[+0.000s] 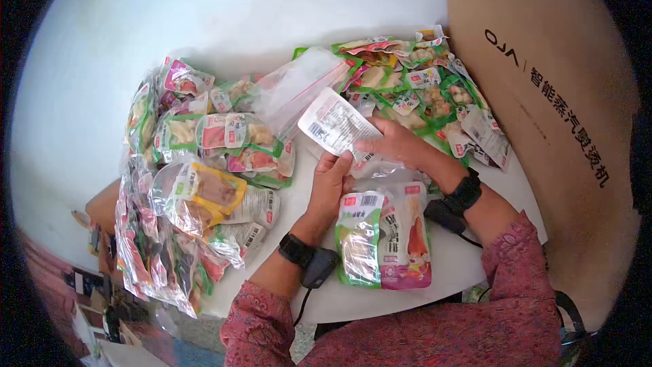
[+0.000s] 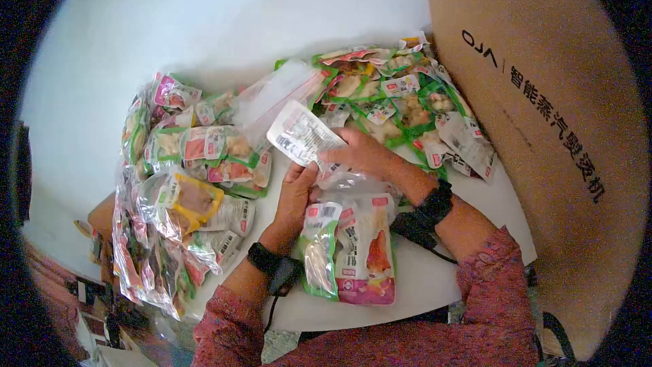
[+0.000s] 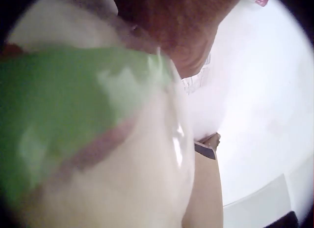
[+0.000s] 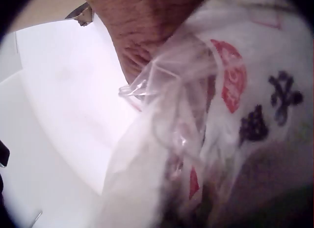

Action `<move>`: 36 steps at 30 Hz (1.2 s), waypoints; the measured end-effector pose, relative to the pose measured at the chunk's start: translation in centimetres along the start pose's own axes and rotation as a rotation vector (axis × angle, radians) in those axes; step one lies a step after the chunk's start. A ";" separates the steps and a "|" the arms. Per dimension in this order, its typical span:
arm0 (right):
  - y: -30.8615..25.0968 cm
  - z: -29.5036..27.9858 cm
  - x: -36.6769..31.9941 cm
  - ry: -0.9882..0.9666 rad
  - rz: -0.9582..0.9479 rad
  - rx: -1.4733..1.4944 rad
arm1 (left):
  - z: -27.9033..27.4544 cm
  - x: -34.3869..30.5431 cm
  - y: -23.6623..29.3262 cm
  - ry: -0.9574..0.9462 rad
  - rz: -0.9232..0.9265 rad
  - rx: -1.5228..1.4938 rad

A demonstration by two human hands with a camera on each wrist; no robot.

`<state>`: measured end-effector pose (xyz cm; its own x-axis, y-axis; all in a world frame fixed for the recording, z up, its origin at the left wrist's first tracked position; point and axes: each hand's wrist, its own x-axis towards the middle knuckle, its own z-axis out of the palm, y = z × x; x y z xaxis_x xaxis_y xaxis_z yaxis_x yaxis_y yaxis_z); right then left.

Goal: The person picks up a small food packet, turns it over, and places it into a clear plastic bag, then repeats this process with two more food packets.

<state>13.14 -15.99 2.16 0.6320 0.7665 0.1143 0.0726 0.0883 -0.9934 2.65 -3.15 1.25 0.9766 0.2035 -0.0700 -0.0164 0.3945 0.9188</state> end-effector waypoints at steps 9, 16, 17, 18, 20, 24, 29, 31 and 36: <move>2.6 0.5 0.2 0.069 -0.046 0.261 | -1.0 0.7 -0.6 0.076 0.145 -0.012; 3.7 0.1 0.4 0.024 -0.105 0.197 | -1.4 0.7 -0.6 0.024 0.159 -0.077; 3.5 -0.1 0.2 0.020 -0.075 0.164 | -1.0 0.6 -0.6 0.045 0.177 -0.036; 3.3 -0.2 0.1 0.015 -0.045 0.131 | -0.7 0.5 -0.5 0.067 0.195 0.005; 3.1 -0.1 -0.1 0.032 -0.030 0.136 | -1.2 0.5 -0.6 0.045 0.187 0.092; 2.8 0.3 -0.2 0.095 0.013 0.175 | -1.5 0.9 -1.1 0.026 0.142 0.058; 2.6 0.1 -0.2 0.198 -0.069 0.137 | -1.9 0.7 -0.7 0.044 0.176 0.132; 2.5 0.1 -0.3 0.261 -0.121 0.084 | -1.7 0.7 -0.5 0.050 0.219 0.158; 2.7 0.8 0.1 0.275 -0.744 -0.721 | -1.1 0.5 -0.5 -0.059 0.222 0.249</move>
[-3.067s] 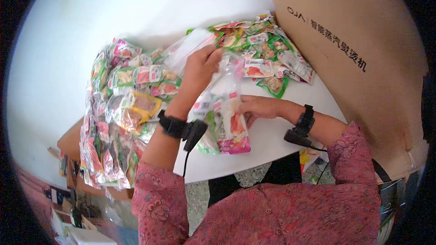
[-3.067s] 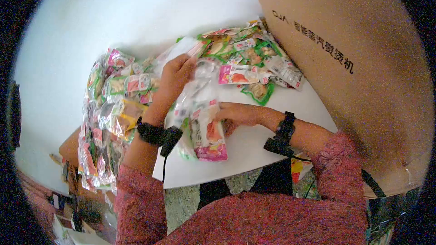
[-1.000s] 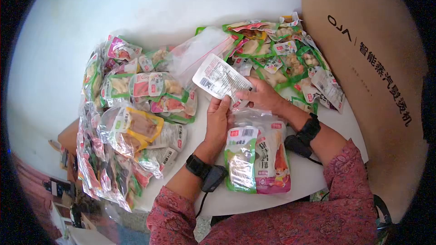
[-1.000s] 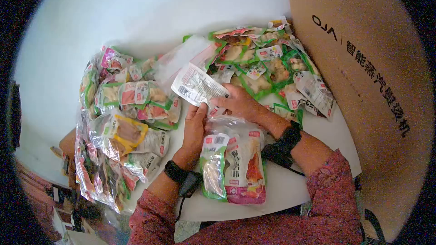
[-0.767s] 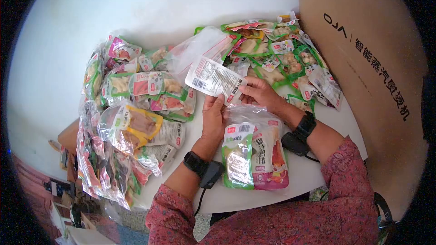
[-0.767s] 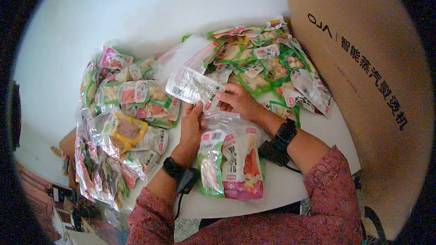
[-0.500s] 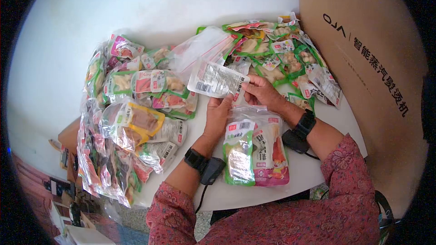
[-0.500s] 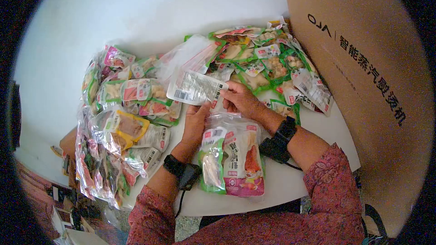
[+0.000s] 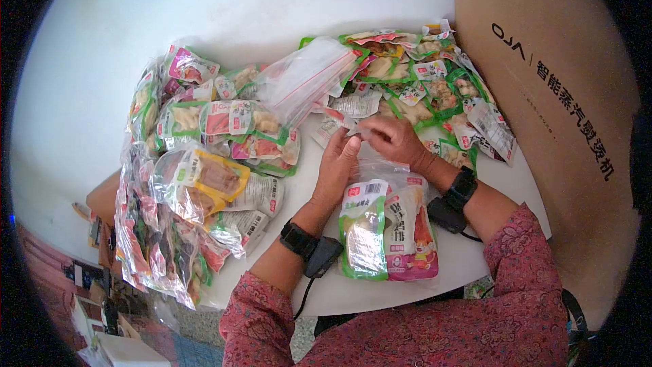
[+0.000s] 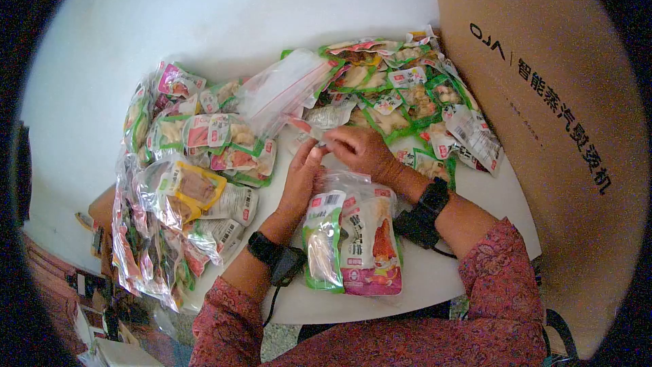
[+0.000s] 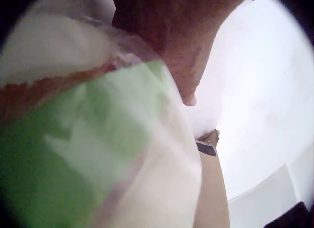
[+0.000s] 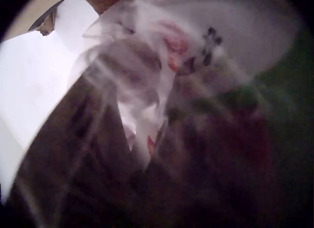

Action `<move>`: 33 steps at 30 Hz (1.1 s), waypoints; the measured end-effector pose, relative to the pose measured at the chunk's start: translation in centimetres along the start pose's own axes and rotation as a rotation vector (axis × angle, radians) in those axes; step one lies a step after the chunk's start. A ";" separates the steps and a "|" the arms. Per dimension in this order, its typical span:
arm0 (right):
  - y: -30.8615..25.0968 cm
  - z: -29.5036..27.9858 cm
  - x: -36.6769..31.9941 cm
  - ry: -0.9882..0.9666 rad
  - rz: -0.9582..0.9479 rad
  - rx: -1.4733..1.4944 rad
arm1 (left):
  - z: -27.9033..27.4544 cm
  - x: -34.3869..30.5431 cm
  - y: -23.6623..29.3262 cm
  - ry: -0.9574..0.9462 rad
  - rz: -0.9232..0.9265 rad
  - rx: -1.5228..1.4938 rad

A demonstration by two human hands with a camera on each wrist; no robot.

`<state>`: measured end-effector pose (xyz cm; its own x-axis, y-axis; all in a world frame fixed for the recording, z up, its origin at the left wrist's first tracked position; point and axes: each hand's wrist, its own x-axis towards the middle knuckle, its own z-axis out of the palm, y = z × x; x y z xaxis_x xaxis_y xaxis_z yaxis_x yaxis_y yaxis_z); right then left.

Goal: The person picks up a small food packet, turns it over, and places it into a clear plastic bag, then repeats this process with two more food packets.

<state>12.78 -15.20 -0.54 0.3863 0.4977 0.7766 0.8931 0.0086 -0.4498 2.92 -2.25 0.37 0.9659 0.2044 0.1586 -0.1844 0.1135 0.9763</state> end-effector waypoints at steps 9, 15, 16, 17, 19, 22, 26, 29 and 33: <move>-1.5 -0.7 0.1 -0.070 0.295 0.172 | -0.3 -0.1 0.0 0.190 -0.211 -0.210; 0.4 0.7 -0.2 0.111 0.384 0.341 | -1.2 0.3 -0.5 -0.050 -0.175 -0.243; -0.1 0.7 0.0 0.096 0.330 0.339 | -0.9 0.2 -0.4 -0.050 -0.175 -0.243; -0.5 0.5 0.1 0.096 0.331 0.340 | -0.3 0.1 -0.3 -0.006 -0.170 -0.234; -1.2 0.0 0.3 0.012 0.532 0.560 | 0.2 0.0 -0.3 0.037 -0.167 -0.226; -0.3 0.0 0.1 -0.006 0.529 0.566 | 0.4 0.0 -0.4 0.010 -0.171 -0.195; 0.1 0.0 -0.1 0.038 0.500 0.461 | -0.6 0.1 -0.7 -0.046 -0.163 -0.107; 0.0 0.1 -0.1 0.058 0.467 0.503 | -0.7 0.1 -1.0 -0.038 -0.174 -0.053; 0.2 0.0 -0.2 0.035 0.505 0.506 | 0.0 0.0 -0.7 0.010 -0.132 -0.080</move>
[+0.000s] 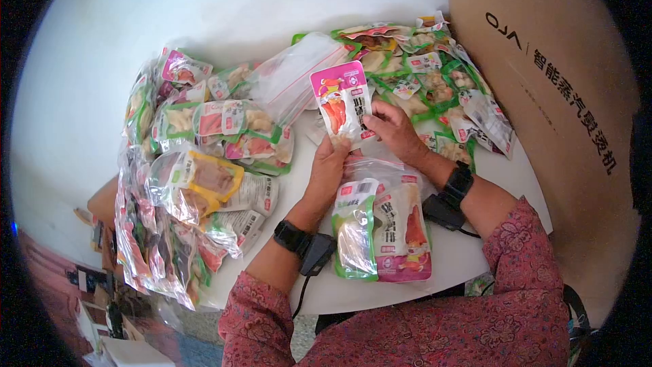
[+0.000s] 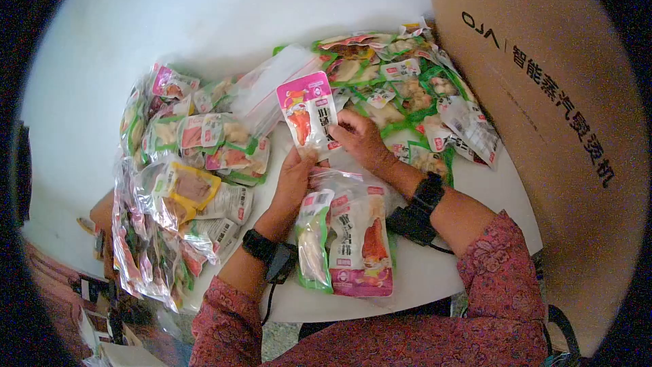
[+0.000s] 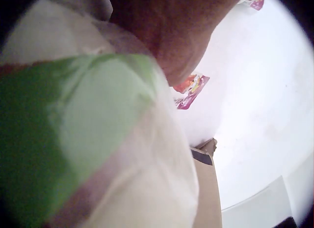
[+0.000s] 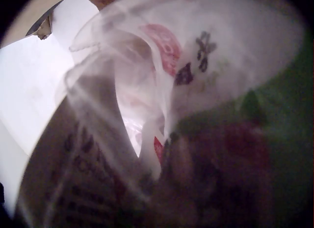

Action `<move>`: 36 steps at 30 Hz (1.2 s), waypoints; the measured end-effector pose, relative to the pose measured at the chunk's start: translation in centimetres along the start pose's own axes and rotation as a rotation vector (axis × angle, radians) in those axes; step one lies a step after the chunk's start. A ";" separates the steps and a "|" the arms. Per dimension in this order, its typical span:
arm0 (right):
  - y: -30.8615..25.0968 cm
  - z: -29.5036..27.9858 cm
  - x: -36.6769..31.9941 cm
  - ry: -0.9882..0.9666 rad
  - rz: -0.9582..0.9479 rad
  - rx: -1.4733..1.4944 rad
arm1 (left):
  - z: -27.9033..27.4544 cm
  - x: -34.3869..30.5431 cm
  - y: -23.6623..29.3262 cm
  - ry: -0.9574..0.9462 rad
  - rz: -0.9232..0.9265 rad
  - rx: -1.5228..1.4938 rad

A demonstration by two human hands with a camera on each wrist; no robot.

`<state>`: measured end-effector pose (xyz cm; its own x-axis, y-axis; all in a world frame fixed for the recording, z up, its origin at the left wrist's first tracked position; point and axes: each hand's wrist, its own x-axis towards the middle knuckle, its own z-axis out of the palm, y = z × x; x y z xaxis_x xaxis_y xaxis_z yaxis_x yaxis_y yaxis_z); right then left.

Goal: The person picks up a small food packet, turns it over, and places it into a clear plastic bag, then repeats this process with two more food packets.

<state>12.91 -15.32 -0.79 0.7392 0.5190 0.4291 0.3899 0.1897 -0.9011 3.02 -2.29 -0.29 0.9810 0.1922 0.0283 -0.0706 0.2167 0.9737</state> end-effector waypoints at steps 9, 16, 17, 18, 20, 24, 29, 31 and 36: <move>0.7 -0.1 0.1 -0.032 0.023 0.040 | -0.6 0.1 -0.1 -0.028 -0.065 0.039; 0.7 -0.1 0.2 -0.019 -0.018 0.001 | -0.6 0.1 -0.2 -0.024 -0.054 0.014; 0.6 -0.2 0.1 -0.020 -0.018 0.001 | -0.4 0.0 -0.1 -0.014 -0.052 -0.007; 0.5 -0.3 0.1 -0.027 0.037 0.001 | -0.2 -0.1 0.1 -0.004 -0.051 -0.028; 0.4 -0.3 0.0 -0.035 0.091 0.000 | -0.2 -0.1 0.2 -0.008 -0.050 -0.031; 0.8 -0.2 0.1 -0.036 0.107 0.024 | -0.5 0.0 -0.2 -0.021 -0.039 -0.018; 1.1 -0.1 0.1 -0.044 0.095 0.069 | -0.6 0.2 -0.4 -0.026 -0.027 -0.008; 0.9 -0.2 0.1 -0.068 0.075 0.057 | -0.6 0.2 -0.5 -0.006 -0.032 -0.013; 1.2 -0.2 0.2 -0.067 0.073 0.057 | -0.6 0.1 -0.4 -0.031 -0.035 -0.016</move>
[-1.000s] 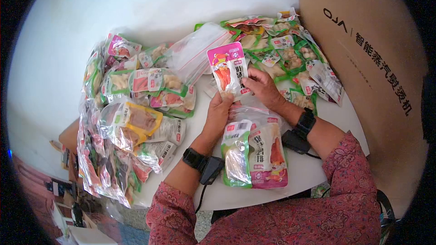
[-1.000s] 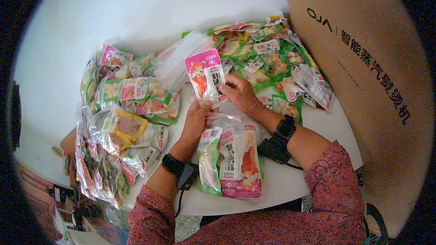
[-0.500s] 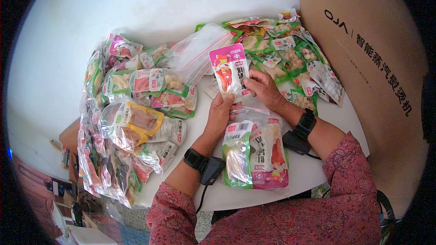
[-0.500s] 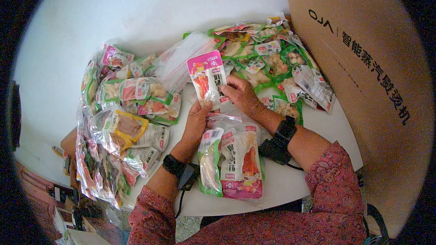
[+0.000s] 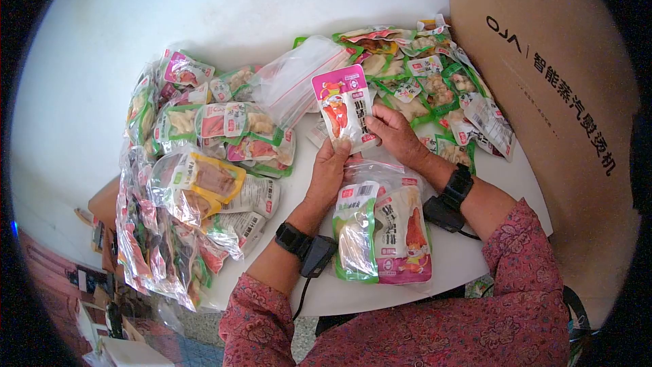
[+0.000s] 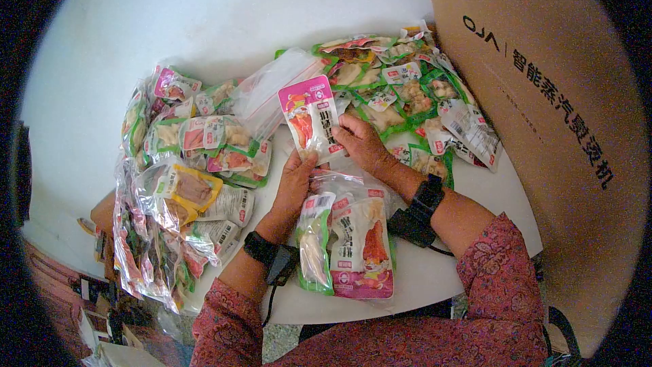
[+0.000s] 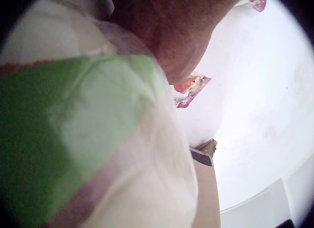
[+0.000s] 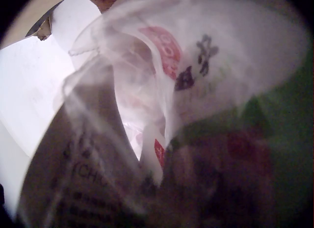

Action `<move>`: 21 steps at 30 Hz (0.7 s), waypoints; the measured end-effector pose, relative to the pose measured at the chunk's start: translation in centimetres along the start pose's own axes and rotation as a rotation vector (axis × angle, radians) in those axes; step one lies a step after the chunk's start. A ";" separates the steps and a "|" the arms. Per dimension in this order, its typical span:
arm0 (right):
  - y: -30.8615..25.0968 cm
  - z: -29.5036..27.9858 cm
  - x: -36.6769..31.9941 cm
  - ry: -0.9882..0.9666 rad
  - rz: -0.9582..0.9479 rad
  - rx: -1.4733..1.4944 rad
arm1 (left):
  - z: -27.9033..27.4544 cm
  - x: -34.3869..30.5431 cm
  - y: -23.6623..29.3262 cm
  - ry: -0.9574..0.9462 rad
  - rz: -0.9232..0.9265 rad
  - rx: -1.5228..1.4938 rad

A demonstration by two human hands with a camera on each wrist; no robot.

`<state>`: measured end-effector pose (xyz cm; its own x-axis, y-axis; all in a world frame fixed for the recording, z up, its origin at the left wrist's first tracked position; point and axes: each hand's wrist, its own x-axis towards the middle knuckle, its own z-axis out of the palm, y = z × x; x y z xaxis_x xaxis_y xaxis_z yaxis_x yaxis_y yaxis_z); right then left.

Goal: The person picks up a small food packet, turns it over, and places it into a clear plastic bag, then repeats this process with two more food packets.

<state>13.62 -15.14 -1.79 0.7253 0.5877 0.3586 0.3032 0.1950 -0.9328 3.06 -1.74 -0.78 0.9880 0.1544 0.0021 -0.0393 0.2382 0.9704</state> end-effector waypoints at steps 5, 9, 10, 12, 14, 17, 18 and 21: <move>0.0 0.1 0.0 0.009 -0.013 0.005 | 0.1 -0.1 0.0 -0.005 -0.006 0.014; -0.3 0.2 0.0 0.025 0.011 0.038 | 0.4 -0.3 0.4 0.006 0.002 0.031; -0.5 0.2 0.0 0.048 0.000 0.041 | 0.4 -0.2 0.4 0.007 0.003 0.030; -0.4 0.2 -0.1 0.053 -0.002 0.039 | 0.3 -0.2 0.3 0.011 -0.008 0.049; -0.5 0.2 -0.1 0.058 -0.002 0.038 | 0.4 -0.2 0.3 0.005 -0.002 0.055; -0.7 0.2 -0.2 0.067 -0.003 0.022 | 0.2 -0.1 0.0 -0.008 0.005 0.057; -0.7 0.2 -0.2 0.072 0.013 0.029 | 0.1 -0.1 -0.1 -0.014 0.007 0.054; -0.9 0.0 -0.3 0.054 0.039 0.039 | 0.1 0.0 -0.1 -0.009 0.005 0.070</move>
<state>13.16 -15.51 -1.06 0.7685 0.5525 0.3227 0.2510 0.2036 -0.9463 3.10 -1.90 -0.84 0.9892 0.1464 0.0087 -0.0338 0.1702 0.9848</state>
